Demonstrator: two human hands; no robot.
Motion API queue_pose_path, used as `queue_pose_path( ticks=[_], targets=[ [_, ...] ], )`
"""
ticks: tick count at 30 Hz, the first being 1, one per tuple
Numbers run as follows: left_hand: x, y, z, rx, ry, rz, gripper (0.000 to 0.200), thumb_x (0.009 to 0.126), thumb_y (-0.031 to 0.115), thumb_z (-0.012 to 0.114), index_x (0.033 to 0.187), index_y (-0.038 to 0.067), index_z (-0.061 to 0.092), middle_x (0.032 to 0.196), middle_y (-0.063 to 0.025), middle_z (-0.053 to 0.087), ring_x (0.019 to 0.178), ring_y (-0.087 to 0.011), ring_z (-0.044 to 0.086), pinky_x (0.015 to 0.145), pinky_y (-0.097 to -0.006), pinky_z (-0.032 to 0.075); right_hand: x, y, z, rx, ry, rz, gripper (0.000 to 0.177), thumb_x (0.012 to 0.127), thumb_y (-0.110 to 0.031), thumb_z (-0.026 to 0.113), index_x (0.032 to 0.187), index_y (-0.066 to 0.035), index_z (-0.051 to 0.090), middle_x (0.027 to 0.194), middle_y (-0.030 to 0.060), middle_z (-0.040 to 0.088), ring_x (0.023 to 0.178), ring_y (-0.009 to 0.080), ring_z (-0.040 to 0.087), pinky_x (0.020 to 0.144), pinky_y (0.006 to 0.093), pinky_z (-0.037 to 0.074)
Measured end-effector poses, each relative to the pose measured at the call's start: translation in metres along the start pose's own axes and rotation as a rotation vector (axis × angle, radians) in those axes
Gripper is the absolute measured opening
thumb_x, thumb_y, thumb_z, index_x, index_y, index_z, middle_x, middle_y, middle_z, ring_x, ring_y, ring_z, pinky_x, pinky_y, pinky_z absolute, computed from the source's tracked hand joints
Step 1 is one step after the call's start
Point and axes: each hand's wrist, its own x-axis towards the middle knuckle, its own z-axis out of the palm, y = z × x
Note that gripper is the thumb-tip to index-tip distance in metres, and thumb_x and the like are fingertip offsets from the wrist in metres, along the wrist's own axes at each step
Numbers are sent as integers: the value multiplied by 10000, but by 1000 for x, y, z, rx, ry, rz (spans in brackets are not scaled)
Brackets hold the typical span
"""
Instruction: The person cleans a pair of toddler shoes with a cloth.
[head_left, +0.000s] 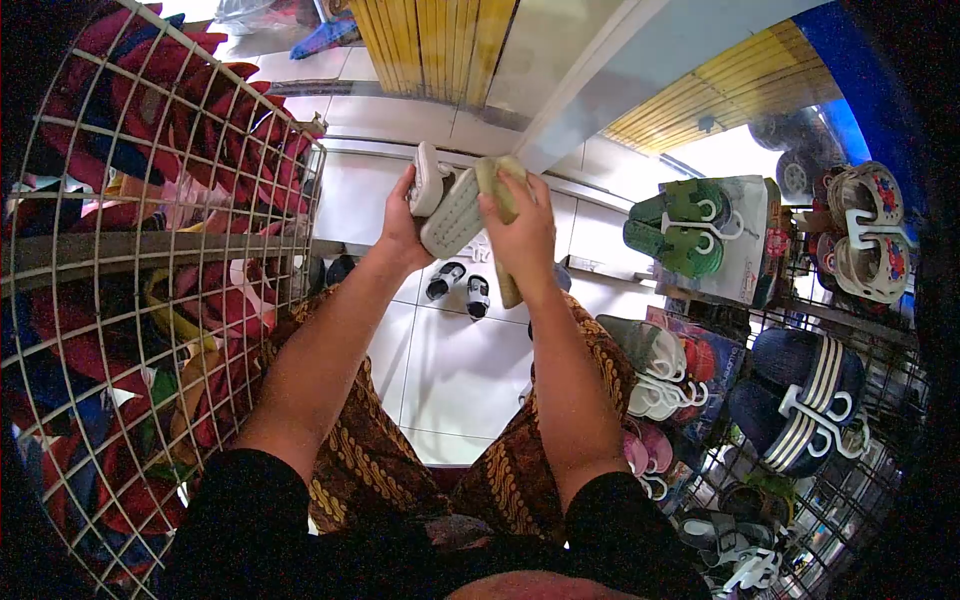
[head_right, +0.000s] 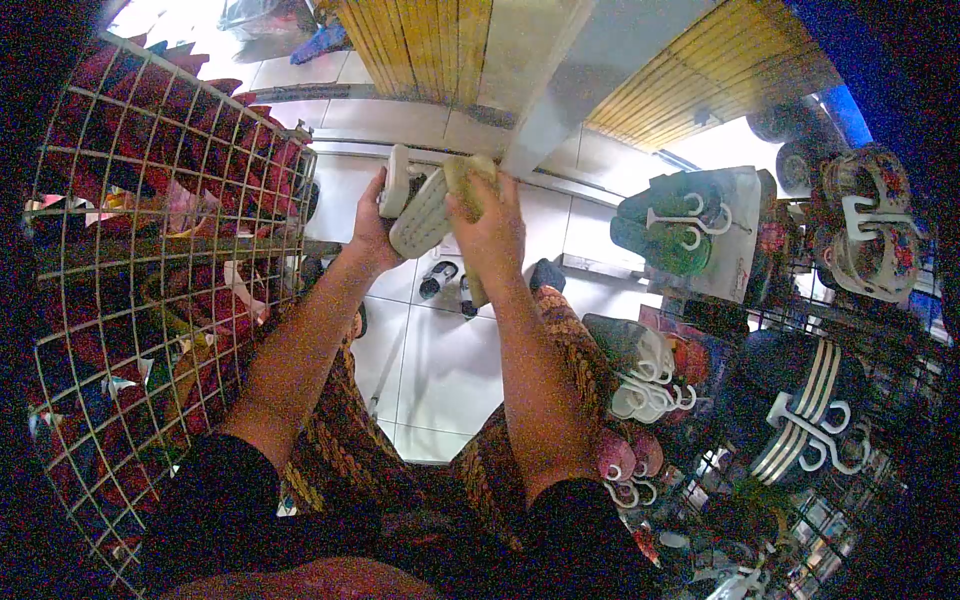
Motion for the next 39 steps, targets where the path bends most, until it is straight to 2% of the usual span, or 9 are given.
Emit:
queue_pose_path(
  ticks=[5, 9, 13, 23, 26, 30, 34, 36, 39],
  targets=[
    [5, 4, -12, -92, -110, 46, 694, 948, 650, 252, 1301, 141, 565, 1286, -113, 594, 1176, -307, 584, 997, -477, 471, -15, -25, 0, 34, -237, -76, 452, 840, -350, 722, 1230, -132, 653, 1355, 162, 493, 1178, 352, 564, 974, 410, 487],
    [7, -2, -10, -77, -50, 3, 688, 943, 655, 301, 1285, 122, 568, 1249, -125, 616, 1154, -323, 599, 997, -498, 475, 1, -6, -3, -6, 31, 62, 450, 842, -339, 719, 1234, -131, 650, 1363, 160, 496, 1201, 357, 549, 989, 407, 479],
    [7, 4, -10, -145, -91, 94, 697, 940, 650, 346, 1284, 82, 558, 1224, -147, 629, 1117, -332, 617, 985, -506, 482, -18, -20, 9, -50, -161, -158, 459, 827, -341, 723, 1236, -146, 647, 1366, 168, 490, 1204, 360, 546, 999, 415, 473],
    [8, 8, -17, -98, -74, 107, 714, 941, 667, 289, 1324, 123, 548, 1288, -115, 591, 1177, -297, 579, 1015, -490, 457, -15, -10, 13, 33, -159, -140, 467, 820, -331, 743, 1223, -113, 655, 1352, 168, 502, 1190, 350, 555, 993, 410, 466],
    [9, 13, -20, -101, -78, 161, 690, 940, 658, 323, 1310, 123, 554, 1273, -115, 599, 1166, -295, 583, 1009, -480, 462, -17, -33, -1, 205, -333, 4, 457, 816, -310, 748, 1206, -91, 658, 1341, 155, 500, 1184, 341, 553, 1004, 409, 456],
    [9, 23, -20, -79, -75, 166, 634, 927, 623, 401, 1279, 123, 570, 1243, -110, 615, 1122, -283, 605, 964, -446, 491, -2, -12, 2, 120, -7, -36, 492, 831, -295, 741, 1259, -90, 611, 1279, 175, 516, 1169, 346, 553, 1017, 404, 444],
    [15, 21, -31, 103, -60, 99, 519, 941, 493, 485, 1273, 102, 566, 1212, -111, 622, 1089, -265, 623, 925, -421, 513, 0, 5, 6, 358, -81, 4, 475, 900, -300, 692, 1299, -76, 565, 1215, 138, 574, 1080, 242, 593, 924, 337, 482],
    [21, 9, -28, 286, -17, 80, 472, 954, 426, 525, 1286, 91, 546, 1175, -109, 631, 1078, -252, 626, 927, -404, 515, -2, 6, 15, 599, -158, 250, 504, 896, -332, 693, 1306, -76, 554, 1241, 173, 577, 1178, 291, 556, 1008, 383, 436],
    [16, -1, -21, 410, -36, 170, 606, 947, 334, 600, 1422, 83, 319, 1265, -116, 544, 1164, -233, 567, 952, -381, 509, -3, 7, 17, 751, -173, 408, 509, 926, -353, 651, 1326, -66, 522, 1249, 145, 575, 1176, 253, 548, 994, 364, 439]
  ],
)
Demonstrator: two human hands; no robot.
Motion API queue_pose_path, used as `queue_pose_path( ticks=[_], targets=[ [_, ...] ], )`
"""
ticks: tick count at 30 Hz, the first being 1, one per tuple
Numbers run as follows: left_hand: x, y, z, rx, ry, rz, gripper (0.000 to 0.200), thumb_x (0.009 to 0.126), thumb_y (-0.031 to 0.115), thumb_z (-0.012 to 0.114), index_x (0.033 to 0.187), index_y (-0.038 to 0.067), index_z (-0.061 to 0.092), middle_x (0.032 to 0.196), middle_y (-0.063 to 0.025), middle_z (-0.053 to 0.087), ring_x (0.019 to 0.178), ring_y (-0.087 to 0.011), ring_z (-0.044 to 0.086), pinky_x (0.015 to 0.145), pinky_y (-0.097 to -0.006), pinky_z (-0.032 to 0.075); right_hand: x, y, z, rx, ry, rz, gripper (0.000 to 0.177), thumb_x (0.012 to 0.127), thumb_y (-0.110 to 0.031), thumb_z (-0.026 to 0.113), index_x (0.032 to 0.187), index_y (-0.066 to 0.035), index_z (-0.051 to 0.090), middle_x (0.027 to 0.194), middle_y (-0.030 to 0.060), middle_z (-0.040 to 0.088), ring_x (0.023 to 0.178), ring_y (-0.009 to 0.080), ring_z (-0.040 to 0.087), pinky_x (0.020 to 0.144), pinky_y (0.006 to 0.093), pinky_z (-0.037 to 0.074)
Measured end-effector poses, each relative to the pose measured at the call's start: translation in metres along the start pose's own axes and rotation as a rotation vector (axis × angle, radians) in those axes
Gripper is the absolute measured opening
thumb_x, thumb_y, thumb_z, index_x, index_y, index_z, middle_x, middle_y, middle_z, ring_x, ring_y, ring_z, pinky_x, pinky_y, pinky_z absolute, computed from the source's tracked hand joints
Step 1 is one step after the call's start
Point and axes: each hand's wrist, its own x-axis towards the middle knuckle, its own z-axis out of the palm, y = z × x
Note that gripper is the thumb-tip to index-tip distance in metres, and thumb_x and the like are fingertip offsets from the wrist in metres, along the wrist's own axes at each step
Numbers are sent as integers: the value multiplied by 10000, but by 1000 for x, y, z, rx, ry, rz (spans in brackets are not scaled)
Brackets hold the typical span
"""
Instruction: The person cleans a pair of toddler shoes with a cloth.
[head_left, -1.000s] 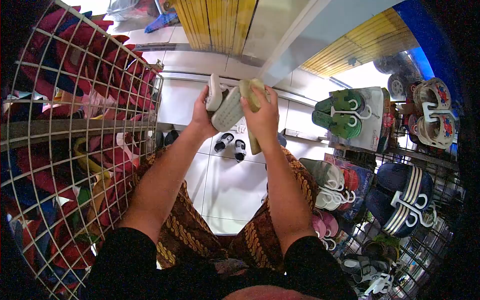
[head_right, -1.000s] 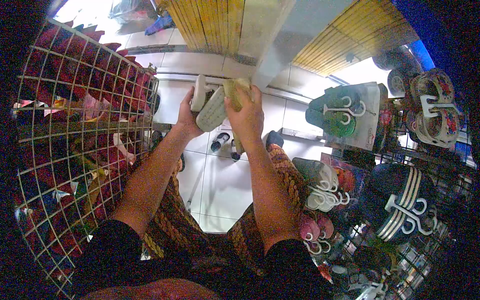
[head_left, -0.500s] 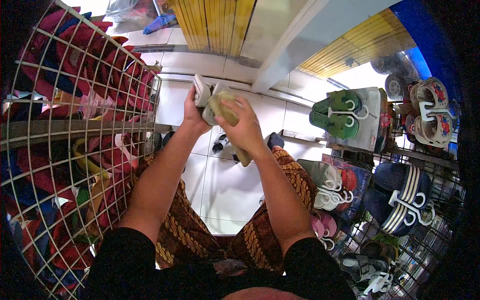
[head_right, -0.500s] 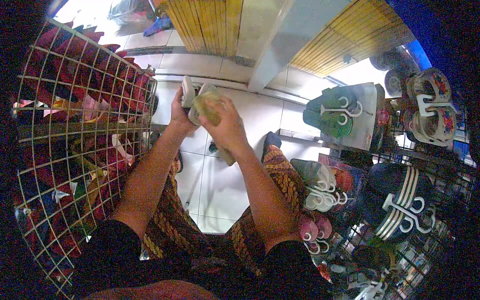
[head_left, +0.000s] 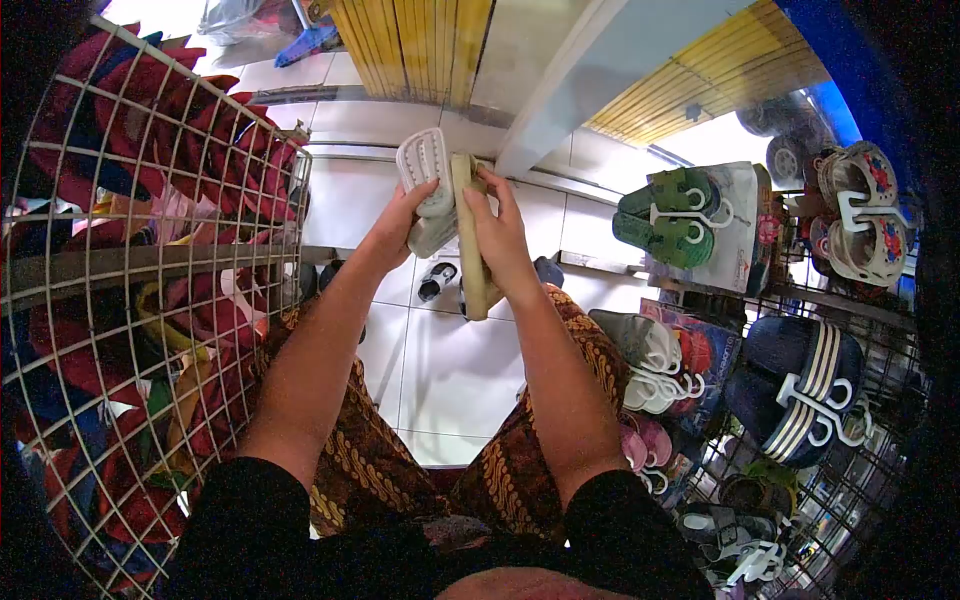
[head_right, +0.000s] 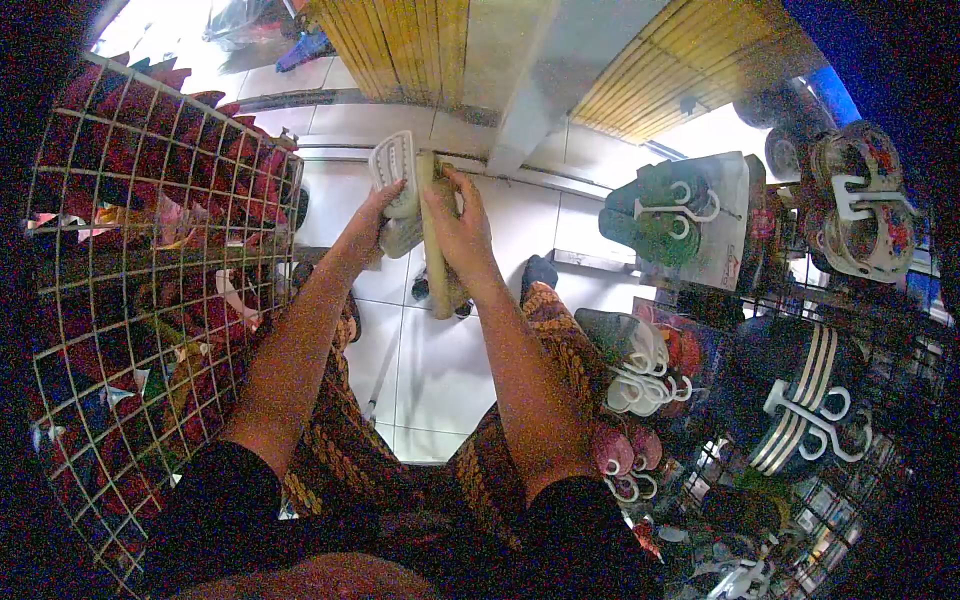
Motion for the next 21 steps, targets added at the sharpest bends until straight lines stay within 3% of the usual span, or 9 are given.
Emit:
queue_pose_path(
  ticks=[4, 6, 10, 13, 16, 21],
  targets=[
    [-14, 10, 13, 26, -129, 62, 829, 871, 216, 718, 1475, 96, 163, 1345, -125, 462, 1237, -240, 506, 994, -383, 486, 2, -6, -2, 211, 10, 162, 512, 966, -404, 576, 1332, -60, 484, 1271, 135, 565, 1161, 239, 540, 974, 357, 444],
    [-12, 3, 10, 229, -150, 162, 921, 797, 134, 778, 1477, 98, 157, 1340, -129, 463, 1234, -238, 505, 1008, -391, 475, -2, -14, -6, 195, 1, 224, 511, 975, -415, 552, 1328, -54, 474, 1275, 136, 563, 1160, 243, 536, 970, 364, 443],
    [-10, 0, 10, 290, -82, 151, 1054, 682, 45, 853, 1473, 90, 157, 1332, -129, 465, 1238, -237, 496, 1016, -396, 463, 5, 8, -2, -53, 8, -43, 513, 958, -423, 580, 1298, -48, 501, 1262, 164, 577, 1135, 279, 567, 975, 382, 442],
    [-10, 2, 12, 319, -63, 210, 1065, 670, 53, 862, 1468, 76, 156, 1307, -123, 477, 1229, -242, 503, 1009, -391, 467, 9, 8, -12, -96, 18, 58, 501, 927, -410, 635, 1263, -47, 555, 1269, 183, 583, 1137, 304, 580, 993, 393, 437],
    [-8, 3, 9, 348, -20, 200, 1050, 654, 54, 866, 1453, 60, 185, 1272, -113, 492, 1196, -232, 522, 994, -387, 473, 13, 2, -15, -243, 171, -189, 475, 890, -379, 687, 1225, -51, 611, 1256, 190, 593, 1153, 320, 579, 1003, 404, 443],
    [-9, -1, 10, 548, -49, 309, 990, 638, 52, 862, 1422, 41, 257, 1228, -112, 522, 1146, -207, 535, 958, -362, 484, -5, -27, -10, -540, 51, -372, 506, 818, -342, 742, 1226, -64, 632, 1220, 180, 598, 1178, 348, 560, 1022, 423, 444]
  ],
)
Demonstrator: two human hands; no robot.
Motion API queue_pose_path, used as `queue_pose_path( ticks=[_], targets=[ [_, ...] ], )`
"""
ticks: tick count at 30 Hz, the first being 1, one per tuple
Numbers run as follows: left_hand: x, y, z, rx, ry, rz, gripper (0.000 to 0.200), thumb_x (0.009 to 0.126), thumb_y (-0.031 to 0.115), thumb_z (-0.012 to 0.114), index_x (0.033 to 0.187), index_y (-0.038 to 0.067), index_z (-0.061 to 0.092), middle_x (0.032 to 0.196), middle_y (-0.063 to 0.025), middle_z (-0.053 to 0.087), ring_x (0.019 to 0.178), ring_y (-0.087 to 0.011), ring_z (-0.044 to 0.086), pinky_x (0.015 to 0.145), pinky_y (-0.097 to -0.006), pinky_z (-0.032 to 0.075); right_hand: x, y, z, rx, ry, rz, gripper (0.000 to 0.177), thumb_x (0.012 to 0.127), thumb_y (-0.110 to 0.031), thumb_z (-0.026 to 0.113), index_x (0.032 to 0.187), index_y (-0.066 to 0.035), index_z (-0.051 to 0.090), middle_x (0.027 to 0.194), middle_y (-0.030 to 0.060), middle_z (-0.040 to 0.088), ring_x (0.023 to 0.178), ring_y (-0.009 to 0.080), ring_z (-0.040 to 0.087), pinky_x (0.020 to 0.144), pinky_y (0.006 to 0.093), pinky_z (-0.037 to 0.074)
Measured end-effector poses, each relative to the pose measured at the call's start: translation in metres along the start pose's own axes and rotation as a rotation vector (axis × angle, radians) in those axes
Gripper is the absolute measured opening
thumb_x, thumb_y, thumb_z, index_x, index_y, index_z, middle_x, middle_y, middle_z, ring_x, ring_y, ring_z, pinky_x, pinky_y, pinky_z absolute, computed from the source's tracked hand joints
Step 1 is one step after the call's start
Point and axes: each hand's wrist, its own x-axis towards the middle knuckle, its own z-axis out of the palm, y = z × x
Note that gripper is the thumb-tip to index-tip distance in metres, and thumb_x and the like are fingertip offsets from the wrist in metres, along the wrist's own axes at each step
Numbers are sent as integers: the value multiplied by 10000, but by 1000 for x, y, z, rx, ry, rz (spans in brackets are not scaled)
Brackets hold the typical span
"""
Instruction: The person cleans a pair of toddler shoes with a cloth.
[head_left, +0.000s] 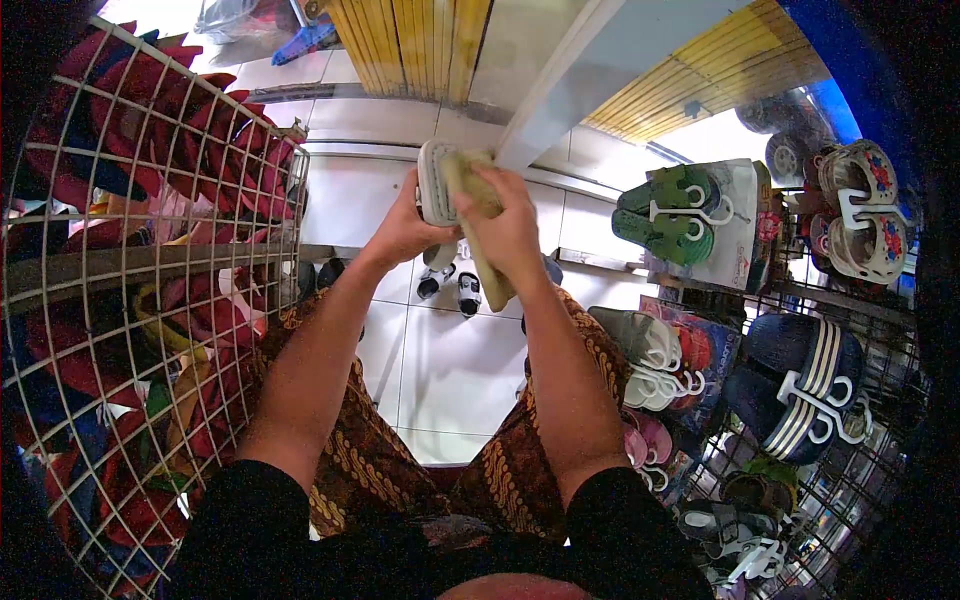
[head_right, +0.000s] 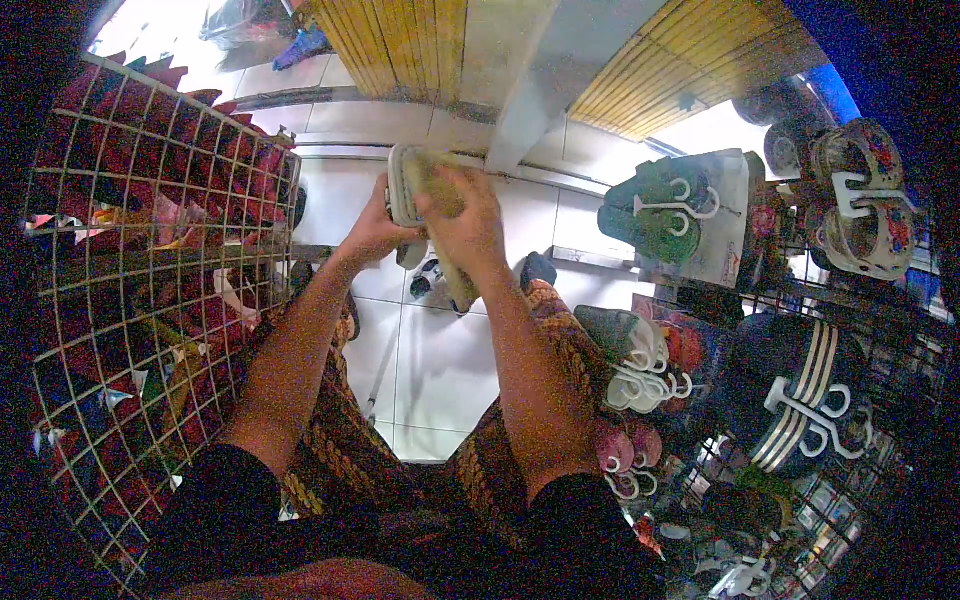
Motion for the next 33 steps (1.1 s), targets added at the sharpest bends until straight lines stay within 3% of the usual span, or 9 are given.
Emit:
queue_pose_path(
  ticks=[2, 5, 8, 12, 17, 22, 26, 28, 33],
  targets=[
    [-2, 11, 0, 34, -6, -47, 985, 633, 58, 864, 1419, 42, 271, 1208, -112, 542, 1139, -202, 535, 951, -347, 482, -6, -9, 2, -35, -115, -47, 509, 806, -335, 748, 1231, -80, 633, 1222, 173, 594, 1184, 352, 554, 1027, 426, 442],
    [-8, 12, -2, 88, -120, -162, 973, 625, 78, 874, 1408, 46, 297, 1191, -123, 574, 1093, -200, 565, 918, -335, 490, -1, 10, -1, -85, -23, -59, 474, 800, -304, 760, 1217, -109, 646, 1216, 152, 595, 1148, 336, 578, 991, 400, 466],
    [-7, -17, 3, 232, -288, -10, 930, 640, 84, 867, 1389, 45, 316, 1183, -135, 581, 1034, -211, 595, 870, -340, 512, 6, 17, -7, -103, 20, -27, 458, 803, -295, 759, 1209, -116, 649, 1212, 153, 600, 1125, 328, 591, 978, 386, 472],
    [1, -16, -3, -8, 5, -120, 883, 631, 141, 877, 1352, 51, 376, 1133, -134, 603, 1000, -241, 609, 891, -360, 504, -4, 13, 3, -92, -157, -45, 471, 804, -313, 753, 1219, -120, 643, 1219, 148, 601, 1126, 333, 592, 973, 394, 474],
    [-8, -18, -1, 369, -236, 10, 1004, 603, 145, 901, 1433, 45, 344, 1117, -152, 642, 1023, -222, 620, 884, -339, 516, 3, 13, -7, -44, -101, 58, 507, 807, -329, 736, 1254, -126, 609, 1250, 164, 575, 1163, 345, 563, 1023, 417, 440],
    [-4, -4, 0, 199, -93, -112, 1060, 590, 149, 907, 1456, 52, 304, 1137, -170, 641, 1012, -250, 629, 881, -355, 514, -5, 4, 0, -104, -167, -77, 461, 804, -255, 745, 1229, -131, 619, 1249, 131, 577, 1167, 312, 567, 997, 400, 458],
    [-9, -8, 1, 389, -264, -145, 1078, 588, 158, 914, 1462, 61, 292, 1207, -202, 615, 1036, -274, 627, 896, -381, 512, 7, 23, -9, -191, 70, 73, 428, 826, -282, 731, 1211, -124, 633, 1214, 138, 605, 1128, 332, 591, 996, 401, 464],
    [-10, -11, 6, 455, -295, 9, 1076, 588, 164, 917, 1461, 67, 296, 1214, -197, 613, 1033, -284, 631, 897, -389, 515, 7, 14, -15, -113, -13, 107, 433, 824, -271, 738, 1216, -119, 635, 1214, 150, 613, 1129, 339, 595, 1003, 405, 462],
    [0, -16, -6, 277, -103, -92, 1034, 585, 173, 912, 1436, 66, 335, 1180, -183, 634, 1039, -290, 630, 934, -378, 497, -3, 9, -5, -37, -209, 7, 458, 816, -264, 749, 1230, -115, 621, 1261, 162, 591, 1169, 325, 576, 1004, 393, 460]
  ],
)
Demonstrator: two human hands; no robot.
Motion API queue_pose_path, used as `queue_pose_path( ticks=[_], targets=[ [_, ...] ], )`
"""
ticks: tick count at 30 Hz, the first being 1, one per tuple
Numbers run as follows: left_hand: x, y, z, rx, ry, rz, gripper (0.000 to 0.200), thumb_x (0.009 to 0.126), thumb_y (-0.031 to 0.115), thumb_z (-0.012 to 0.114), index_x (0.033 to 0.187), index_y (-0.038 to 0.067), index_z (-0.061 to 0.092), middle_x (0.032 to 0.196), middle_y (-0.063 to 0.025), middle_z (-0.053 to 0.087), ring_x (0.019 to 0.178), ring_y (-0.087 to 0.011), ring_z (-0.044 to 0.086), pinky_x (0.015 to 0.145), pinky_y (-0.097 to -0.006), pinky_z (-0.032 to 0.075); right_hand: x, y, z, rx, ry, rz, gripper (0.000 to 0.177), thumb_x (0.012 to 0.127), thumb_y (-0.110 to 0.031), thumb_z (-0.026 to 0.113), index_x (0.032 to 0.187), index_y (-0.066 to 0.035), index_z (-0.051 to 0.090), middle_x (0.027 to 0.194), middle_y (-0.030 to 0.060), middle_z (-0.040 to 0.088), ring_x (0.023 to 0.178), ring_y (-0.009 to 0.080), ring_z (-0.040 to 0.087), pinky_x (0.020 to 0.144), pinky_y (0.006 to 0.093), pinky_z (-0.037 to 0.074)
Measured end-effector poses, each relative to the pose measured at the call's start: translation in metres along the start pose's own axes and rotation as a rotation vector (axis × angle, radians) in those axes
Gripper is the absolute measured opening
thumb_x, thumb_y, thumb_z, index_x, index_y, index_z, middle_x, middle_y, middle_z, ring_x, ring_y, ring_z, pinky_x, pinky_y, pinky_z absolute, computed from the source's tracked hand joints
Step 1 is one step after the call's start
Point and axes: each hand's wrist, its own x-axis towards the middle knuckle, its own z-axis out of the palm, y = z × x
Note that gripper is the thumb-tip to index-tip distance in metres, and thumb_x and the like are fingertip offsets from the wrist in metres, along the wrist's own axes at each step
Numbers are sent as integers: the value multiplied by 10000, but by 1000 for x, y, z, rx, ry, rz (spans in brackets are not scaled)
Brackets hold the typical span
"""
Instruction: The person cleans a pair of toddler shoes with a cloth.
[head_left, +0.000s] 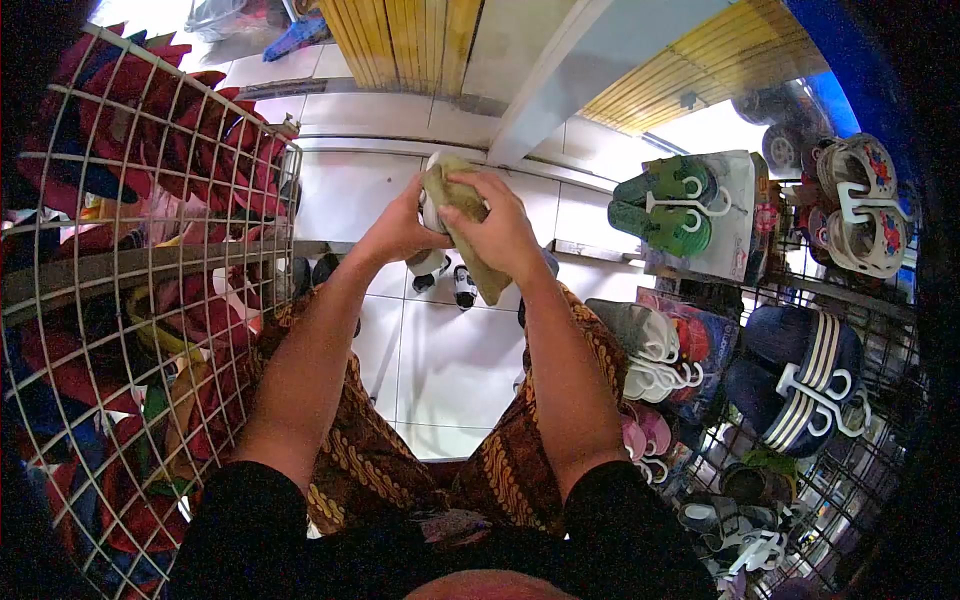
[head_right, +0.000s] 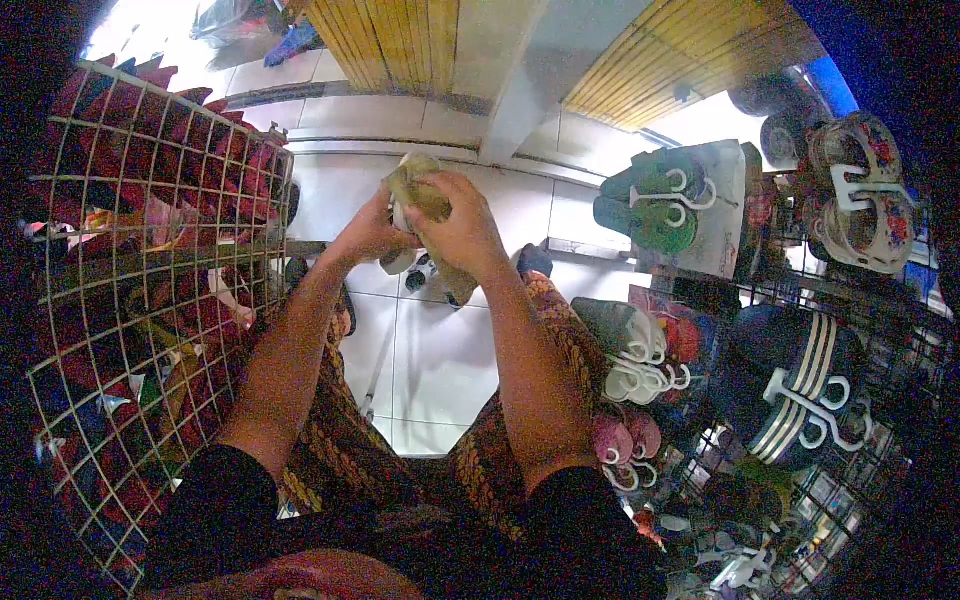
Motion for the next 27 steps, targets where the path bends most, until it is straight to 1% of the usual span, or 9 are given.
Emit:
queue_pose_path(
  ticks=[3, 4, 9, 12, 16, 17, 21, 25, 27],
  targets=[
    [-12, 23, 7, 196, -125, -59, 1034, 579, 197, 910, 1431, 60, 340, 1145, -190, 643, 1019, -295, 636, 914, -380, 499, 8, 12, -9, 8, 115, 161, 445, 831, -247, 741, 1235, -110, 615, 1262, 142, 589, 1162, 288, 582, 974, 368, 476],
    [-12, 21, 12, 222, -150, 16, 1048, 570, 181, 913, 1446, 99, 343, 1222, -166, 625, 1109, -230, 605, 943, -363, 500, 10, 15, -12, 27, 151, 219, 448, 832, -249, 740, 1238, -110, 613, 1265, 141, 588, 1161, 285, 584, 973, 368, 476],
    [-1, 3, 8, 70, -2, -49, 1017, 581, 170, 897, 1428, 54, 345, 1131, -192, 642, 1028, -264, 626, 888, -354, 506, 1, 6, 3, 42, -38, -63, 457, 836, -228, 734, 1257, -116, 597, 1256, 145, 590, 1153, 287, 589, 981, 366, 466],
    [-6, 16, 4, -25, -39, -31, 1003, 582, 134, 884, 1427, 57, 349, 1143, -176, 635, 1022, -268, 624, 891, -346, 507, 4, 13, 7, 23, 63, 10, 459, 839, -231, 732, 1260, -118, 589, 1257, 153, 589, 1154, 300, 585, 991, 382, 463],
    [-10, 16, 8, 172, -20, 142, 1009, 578, 103, 876, 1434, 61, 342, 1151, -172, 634, 1029, -278, 625, 896, -363, 510, 11, 27, 7, 169, 161, 150, 458, 832, -236, 737, 1245, -105, 589, 1249, 175, 585, 1162, 339, 578, 1007, 405, 461],
    [-10, 18, 5, 132, 10, 70, 1011, 580, 114, 877, 1435, 57, 340, 1153, -178, 632, 1044, -283, 619, 906, -367, 503, 12, 32, 10, 189, 162, 160, 456, 834, -234, 735, 1246, -104, 589, 1241, 175, 588, 1155, 341, 582, 1002, 402, 464],
    [-7, 18, -2, 34, 55, -48, 1020, 583, 139, 883, 1435, 42, 331, 1159, -192, 625, 1080, -293, 607, 932, -380, 488, 3, 7, 10, 82, 17, -32, 469, 841, -243, 733, 1260, -98, 578, 1263, 178, 571, 1166, 341, 572, 1011, 406, 458],
    [-2, 6, 11, 53, 56, 176, 1015, 573, 116, 888, 1421, 32, 335, 1176, -183, 621, 1040, -273, 626, 898, -369, 513, 14, 18, 3, 151, 255, 172, 539, 843, -285, 739, 1296, -70, 540, 1280, 183, 561, 1210, 352, 541, 1033, 409, 441],
    [-1, 6, 9, 17, 78, 135, 994, 569, 118, 891, 1400, 30, 353, 1194, -180, 613, 1011, -261, 636, 870, -363, 525, 12, 20, 7, 126, 169, 94, 566, 858, -317, 721, 1327, -75, 515, 1319, 185, 533, 1245, 351, 513, 1047, 413, 421]
  ],
)
